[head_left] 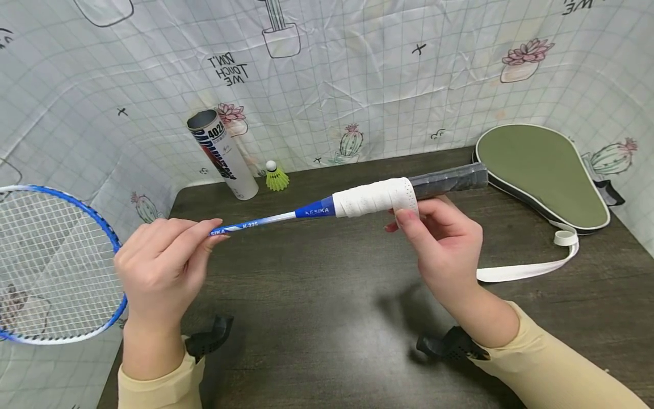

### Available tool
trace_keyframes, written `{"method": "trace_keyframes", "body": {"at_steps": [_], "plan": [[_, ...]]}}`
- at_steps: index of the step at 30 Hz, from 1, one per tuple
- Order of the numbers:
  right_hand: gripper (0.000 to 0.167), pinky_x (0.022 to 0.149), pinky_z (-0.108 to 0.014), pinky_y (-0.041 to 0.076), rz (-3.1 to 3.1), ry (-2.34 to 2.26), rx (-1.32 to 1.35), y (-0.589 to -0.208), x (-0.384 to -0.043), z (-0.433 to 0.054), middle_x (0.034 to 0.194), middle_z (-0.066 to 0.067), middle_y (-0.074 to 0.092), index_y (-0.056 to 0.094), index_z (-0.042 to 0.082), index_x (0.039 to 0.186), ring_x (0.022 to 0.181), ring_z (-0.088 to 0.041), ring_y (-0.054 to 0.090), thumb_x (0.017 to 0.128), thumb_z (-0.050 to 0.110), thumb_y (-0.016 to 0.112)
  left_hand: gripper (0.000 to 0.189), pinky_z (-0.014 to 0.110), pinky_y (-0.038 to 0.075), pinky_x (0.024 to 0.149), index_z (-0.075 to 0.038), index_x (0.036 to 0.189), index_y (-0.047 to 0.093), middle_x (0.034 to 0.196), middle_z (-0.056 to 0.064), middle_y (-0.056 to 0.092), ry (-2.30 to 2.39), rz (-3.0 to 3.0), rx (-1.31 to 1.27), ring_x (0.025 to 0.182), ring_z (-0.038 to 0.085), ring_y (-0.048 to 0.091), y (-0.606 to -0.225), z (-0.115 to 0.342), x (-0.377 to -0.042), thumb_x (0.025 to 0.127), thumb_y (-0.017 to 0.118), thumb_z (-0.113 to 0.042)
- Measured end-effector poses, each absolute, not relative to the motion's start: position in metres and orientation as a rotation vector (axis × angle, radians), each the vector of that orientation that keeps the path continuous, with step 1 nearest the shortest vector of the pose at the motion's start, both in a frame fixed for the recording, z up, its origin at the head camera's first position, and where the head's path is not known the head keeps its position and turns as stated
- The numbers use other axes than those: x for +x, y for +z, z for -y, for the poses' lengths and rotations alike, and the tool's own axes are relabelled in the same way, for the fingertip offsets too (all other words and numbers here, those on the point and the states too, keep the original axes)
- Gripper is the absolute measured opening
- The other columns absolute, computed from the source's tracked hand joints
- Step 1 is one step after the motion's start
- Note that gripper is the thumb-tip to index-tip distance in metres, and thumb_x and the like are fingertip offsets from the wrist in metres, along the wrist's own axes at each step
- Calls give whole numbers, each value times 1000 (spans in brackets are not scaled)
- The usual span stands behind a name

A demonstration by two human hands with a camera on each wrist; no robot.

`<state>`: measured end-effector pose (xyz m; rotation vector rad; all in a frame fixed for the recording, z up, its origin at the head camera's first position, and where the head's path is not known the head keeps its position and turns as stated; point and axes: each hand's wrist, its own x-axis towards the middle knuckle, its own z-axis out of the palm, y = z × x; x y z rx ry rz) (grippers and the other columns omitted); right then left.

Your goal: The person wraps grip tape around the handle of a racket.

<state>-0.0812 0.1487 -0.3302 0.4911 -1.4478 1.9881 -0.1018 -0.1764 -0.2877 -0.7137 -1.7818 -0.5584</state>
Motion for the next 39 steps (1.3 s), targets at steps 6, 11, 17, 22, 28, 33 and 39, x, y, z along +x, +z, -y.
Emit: {"method": "trace_keyframes", "body": {"at_steps": [6,11,17,22,28,33,39], "plan": [[12,67,-31,61,1420,1988,463,-331,-82,-147,77,-6,64,66,-17,79,65,-18,72,89,-11,71,34,36,27,48,-5,83,82,65,7,67,-544,1844,-695,48,27,46,-288,177,-100,98,73,-34],[14,67,-31,60,1400,1986,439,-331,-83,-147,78,-7,64,65,-18,79,64,-19,70,88,-11,72,30,30,22,43,-5,81,81,60,6,61,-540,1812,-761,43,21,38,-286,176,-101,97,72,-29],[14,67,-31,60,1399,1990,444,-330,-82,-148,77,-6,66,65,-18,78,64,-19,70,88,-11,72,31,30,23,42,-5,79,80,58,6,62,-578,1790,-781,42,22,42,-287,177,-99,98,74,-29],[9,67,-31,60,1405,1999,462,-331,-81,-147,78,-6,66,67,-16,80,64,-19,71,88,-12,70,31,31,28,44,-4,79,81,63,7,68,-589,1796,-778,45,24,47,-289,180,-100,97,75,-29],[12,70,-29,59,1402,1970,476,-331,-81,-147,77,-5,69,65,-17,78,67,-19,72,88,-12,70,24,30,35,50,-3,81,81,68,7,71,-642,1800,-774,51,26,54,-292,182,-103,92,80,-24],[11,71,-31,60,1400,1977,500,-331,-83,-147,78,-6,68,65,-18,80,68,-20,72,88,-12,70,29,33,37,53,-2,80,81,68,8,70,-644,1800,-753,52,28,54,-292,181,-102,93,79,-28],[9,70,-32,60,1393,1977,490,-331,-83,-147,82,-7,68,66,-16,82,66,-21,71,89,-11,70,28,37,34,54,-5,82,81,69,6,70,-576,1802,-725,54,29,52,-292,180,-105,93,77,-31]]}}
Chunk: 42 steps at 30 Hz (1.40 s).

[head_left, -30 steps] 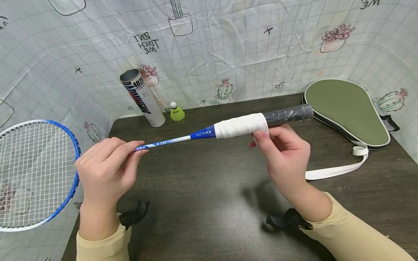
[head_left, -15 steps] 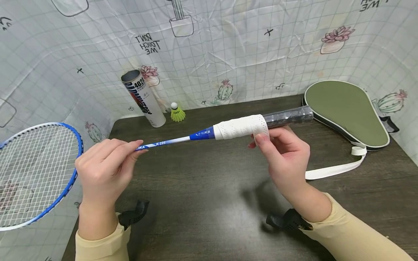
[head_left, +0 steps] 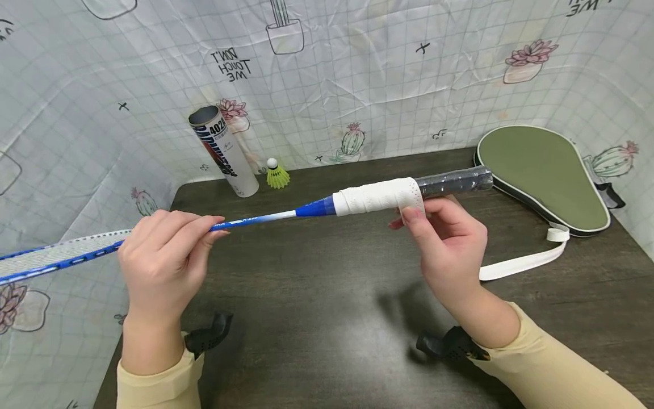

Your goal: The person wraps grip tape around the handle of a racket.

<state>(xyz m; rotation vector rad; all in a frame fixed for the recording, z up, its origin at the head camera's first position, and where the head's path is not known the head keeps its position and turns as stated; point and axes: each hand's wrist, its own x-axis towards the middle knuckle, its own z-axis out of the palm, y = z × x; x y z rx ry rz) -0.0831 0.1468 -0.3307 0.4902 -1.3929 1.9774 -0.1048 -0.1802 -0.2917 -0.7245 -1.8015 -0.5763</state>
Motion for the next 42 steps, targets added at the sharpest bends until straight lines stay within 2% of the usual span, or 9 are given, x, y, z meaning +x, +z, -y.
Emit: {"method": "trace_keyframes", "body": {"at_steps": [4,9,18,22,25,30,38,42], "plan": [[12,69,-32,60,1373,1989,496,-330,-84,-147,82,-9,66,64,-21,84,66,-22,71,90,-12,68,33,34,32,49,-5,83,81,67,6,68,-546,1825,-732,51,26,50,-289,179,-104,98,72,-33],[12,69,-32,60,1366,1996,495,-330,-84,-147,81,-9,67,63,-21,84,66,-22,71,90,-12,69,33,30,25,42,-3,83,81,61,6,61,-553,1836,-795,46,20,42,-288,181,-102,99,70,-30],[12,67,-30,60,1370,1996,480,-330,-84,-148,78,-7,68,66,-17,79,65,-20,72,89,-12,70,32,27,20,43,-6,79,81,57,3,61,-591,1796,-790,44,18,38,-289,180,-101,97,74,-32],[11,68,-31,60,1364,1995,487,-331,-84,-148,78,-8,69,66,-17,80,65,-20,72,89,-11,70,31,30,25,44,-7,80,82,60,5,65,-585,1785,-771,44,20,42,-290,179,-103,96,76,-33],[10,69,-32,61,1343,2008,502,-331,-84,-148,80,-9,69,67,-17,83,65,-22,71,90,-11,70,31,33,31,49,-6,81,82,64,8,67,-599,1759,-739,48,27,47,-291,178,-104,94,77,-33],[9,69,-34,61,1316,2027,524,-331,-84,-147,82,-10,69,66,-18,85,67,-23,71,90,-11,70,31,36,30,56,-5,80,82,67,13,60,-611,1709,-697,56,34,45,-291,176,-107,93,78,-33],[11,68,-33,61,1304,2008,502,-331,-84,-147,81,-10,69,66,-18,82,65,-22,72,89,-11,70,30,26,18,50,-4,80,82,57,9,51,-661,1704,-782,47,24,36,-287,174,-103,95,78,-30],[15,65,-32,60,1327,1984,468,-330,-85,-147,79,-8,69,65,-17,80,63,-20,71,89,-9,73,27,27,23,48,-3,79,81,58,9,55,-676,1709,-806,46,23,39,-286,175,-102,94,78,-25]]}}
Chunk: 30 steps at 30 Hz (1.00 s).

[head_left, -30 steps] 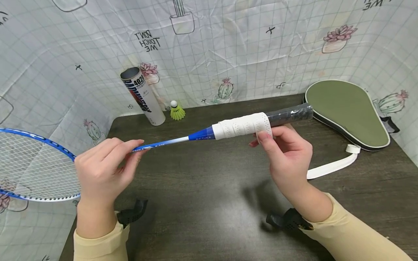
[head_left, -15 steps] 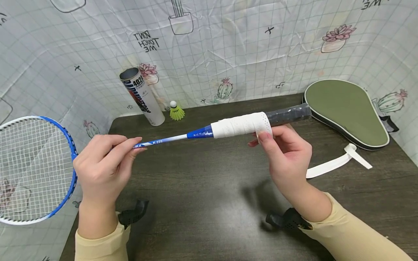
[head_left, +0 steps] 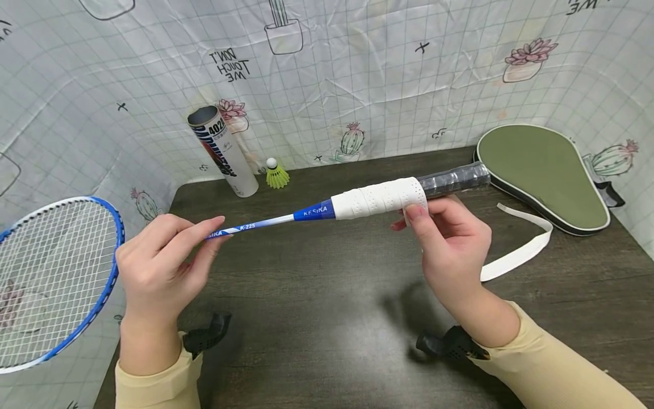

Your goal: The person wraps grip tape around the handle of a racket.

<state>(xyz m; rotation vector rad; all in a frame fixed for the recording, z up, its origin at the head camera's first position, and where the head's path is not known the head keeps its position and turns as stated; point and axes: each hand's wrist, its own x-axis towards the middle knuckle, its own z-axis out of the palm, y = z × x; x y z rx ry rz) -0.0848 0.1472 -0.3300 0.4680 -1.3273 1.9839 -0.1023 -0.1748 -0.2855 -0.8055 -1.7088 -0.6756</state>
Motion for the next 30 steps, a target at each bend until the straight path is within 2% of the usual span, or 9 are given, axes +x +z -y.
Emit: {"method": "trace_keyframes", "body": {"at_steps": [5,8,14,21,26,30], "plan": [[16,65,-32,60,1333,1990,461,-330,-85,-147,78,-7,68,65,-17,79,62,-19,69,90,-8,73,28,31,30,48,0,72,76,60,10,60,-682,1717,-810,47,27,45,-286,178,-102,93,79,-19],[15,65,-32,60,1340,1989,474,-330,-85,-147,80,-7,68,65,-18,82,62,-20,69,90,-8,72,33,32,30,48,1,70,75,60,11,61,-684,1709,-795,47,28,46,-288,178,-102,94,78,-23],[14,66,-31,59,1354,1982,493,-331,-84,-147,82,-8,69,64,-18,83,63,-20,70,90,-8,71,31,34,36,54,-1,78,80,66,11,67,-652,1713,-717,51,32,52,-290,178,-104,93,79,-29],[13,69,-33,61,1358,1976,483,-330,-83,-146,82,-8,68,65,-18,83,66,-22,72,91,-9,70,24,34,40,56,-3,81,81,68,9,70,-656,1752,-689,53,31,55,-292,179,-104,91,82,-25],[11,71,-34,62,1360,1994,455,-329,-84,-147,80,-8,68,65,-18,80,66,-22,72,90,-13,65,33,33,39,50,-1,78,78,65,8,67,-649,1777,-770,49,27,54,-290,177,-103,97,75,-28],[15,70,-32,61,1366,1991,443,-329,-85,-148,78,-8,68,65,-18,78,65,-21,72,90,-11,69,32,32,35,46,-1,78,78,62,8,65,-650,1773,-794,46,24,50,-288,177,-102,96,75,-27]]}}
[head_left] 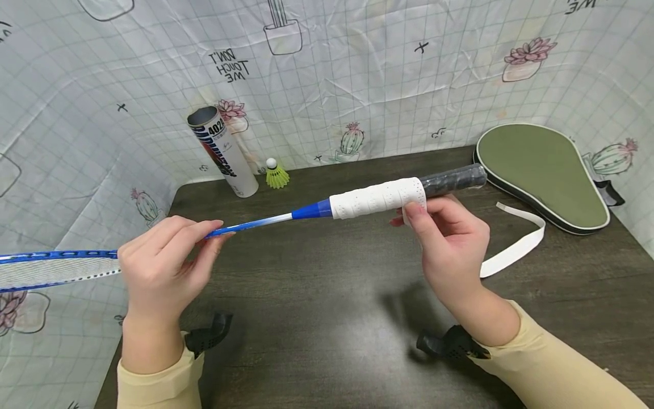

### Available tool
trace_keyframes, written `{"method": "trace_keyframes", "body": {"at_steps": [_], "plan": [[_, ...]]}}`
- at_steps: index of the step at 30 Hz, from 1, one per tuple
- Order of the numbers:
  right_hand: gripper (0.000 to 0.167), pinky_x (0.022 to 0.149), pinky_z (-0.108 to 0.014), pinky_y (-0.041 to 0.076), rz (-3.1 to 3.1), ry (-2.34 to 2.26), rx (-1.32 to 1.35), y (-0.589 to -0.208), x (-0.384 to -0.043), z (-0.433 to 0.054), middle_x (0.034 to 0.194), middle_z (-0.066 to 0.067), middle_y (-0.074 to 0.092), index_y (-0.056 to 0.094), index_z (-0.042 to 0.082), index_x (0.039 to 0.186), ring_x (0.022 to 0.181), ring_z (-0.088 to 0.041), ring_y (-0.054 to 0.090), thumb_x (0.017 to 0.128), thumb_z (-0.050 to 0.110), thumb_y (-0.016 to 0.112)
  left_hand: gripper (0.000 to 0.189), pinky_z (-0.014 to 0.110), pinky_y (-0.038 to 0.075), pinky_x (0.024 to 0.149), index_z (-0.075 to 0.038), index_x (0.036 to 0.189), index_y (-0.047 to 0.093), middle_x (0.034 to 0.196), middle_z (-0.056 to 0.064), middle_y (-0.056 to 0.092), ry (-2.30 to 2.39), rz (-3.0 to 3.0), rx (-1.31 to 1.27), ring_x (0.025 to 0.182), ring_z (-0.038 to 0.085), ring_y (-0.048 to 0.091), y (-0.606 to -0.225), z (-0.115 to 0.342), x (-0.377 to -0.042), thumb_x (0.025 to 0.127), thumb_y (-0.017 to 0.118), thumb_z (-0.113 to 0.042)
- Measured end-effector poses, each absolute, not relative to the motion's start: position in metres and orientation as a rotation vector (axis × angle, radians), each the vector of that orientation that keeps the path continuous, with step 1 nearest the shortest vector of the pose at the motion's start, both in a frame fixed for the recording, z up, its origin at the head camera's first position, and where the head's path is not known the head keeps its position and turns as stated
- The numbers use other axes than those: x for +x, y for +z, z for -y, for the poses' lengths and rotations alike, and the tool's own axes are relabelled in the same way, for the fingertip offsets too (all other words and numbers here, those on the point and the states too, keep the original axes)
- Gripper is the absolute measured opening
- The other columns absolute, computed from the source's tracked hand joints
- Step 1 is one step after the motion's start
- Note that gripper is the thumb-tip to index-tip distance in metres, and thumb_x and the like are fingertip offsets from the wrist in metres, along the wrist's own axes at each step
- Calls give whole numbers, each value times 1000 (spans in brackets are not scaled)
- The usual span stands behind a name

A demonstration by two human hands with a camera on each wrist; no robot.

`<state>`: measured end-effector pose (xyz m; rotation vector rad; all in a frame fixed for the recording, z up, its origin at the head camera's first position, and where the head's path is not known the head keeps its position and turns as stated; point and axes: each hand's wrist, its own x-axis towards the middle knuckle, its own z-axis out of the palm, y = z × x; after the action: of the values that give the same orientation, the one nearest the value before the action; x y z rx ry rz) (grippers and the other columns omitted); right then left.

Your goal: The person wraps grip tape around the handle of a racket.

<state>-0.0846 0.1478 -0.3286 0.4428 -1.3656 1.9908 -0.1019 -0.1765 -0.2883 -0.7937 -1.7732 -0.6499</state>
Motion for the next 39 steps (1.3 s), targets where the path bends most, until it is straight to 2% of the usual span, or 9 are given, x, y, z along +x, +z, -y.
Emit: {"method": "trace_keyframes", "body": {"at_steps": [5,12,18,23,28,33,39], "plan": [[17,69,-30,59,1384,1970,436,-329,-85,-149,75,-9,69,66,-17,77,65,-19,72,90,-8,72,28,31,33,45,-2,76,77,61,7,64,-662,1777,-789,46,23,49,-289,178,-102,94,78,-23],[14,69,-30,60,1393,1967,452,-331,-83,-149,80,-7,68,66,-16,80,65,-19,72,90,-8,71,32,28,29,45,-1,78,79,63,8,66,-660,1796,-804,46,21,46,-292,181,-104,98,74,-26],[9,70,-32,61,1380,1979,473,-330,-83,-149,82,-9,69,69,-13,81,66,-22,73,89,-10,71,32,37,38,49,-2,77,80,64,10,68,-638,1756,-719,48,30,53,-292,179,-104,94,78,-29],[11,71,-33,62,1388,1984,491,-329,-83,-149,82,-9,68,69,-17,83,68,-21,74,90,-8,72,31,41,41,55,-1,77,80,67,12,69,-645,1762,-691,53,34,56,-291,179,-103,92,80,-28],[11,71,-33,62,1400,1972,502,-328,-83,-149,84,-9,68,69,-16,85,68,-21,74,90,-7,73,34,38,43,56,-1,77,80,66,10,69,-657,1761,-710,52,31,55,-291,181,-104,93,80,-32],[8,69,-31,60,1390,1961,472,-329,-84,-150,81,-9,70,70,-15,82,66,-20,72,89,-11,71,27,31,40,56,-2,78,80,65,8,69,-665,1762,-759,50,27,53,-292,182,-106,90,83,-26],[13,64,-27,57,1386,1960,407,-329,-86,-150,76,-5,70,68,-14,77,64,-17,70,88,-10,74,33,32,37,51,-1,79,80,65,9,68,-664,1809,-783,50,26,52,-291,181,-103,95,78,-30]]}}
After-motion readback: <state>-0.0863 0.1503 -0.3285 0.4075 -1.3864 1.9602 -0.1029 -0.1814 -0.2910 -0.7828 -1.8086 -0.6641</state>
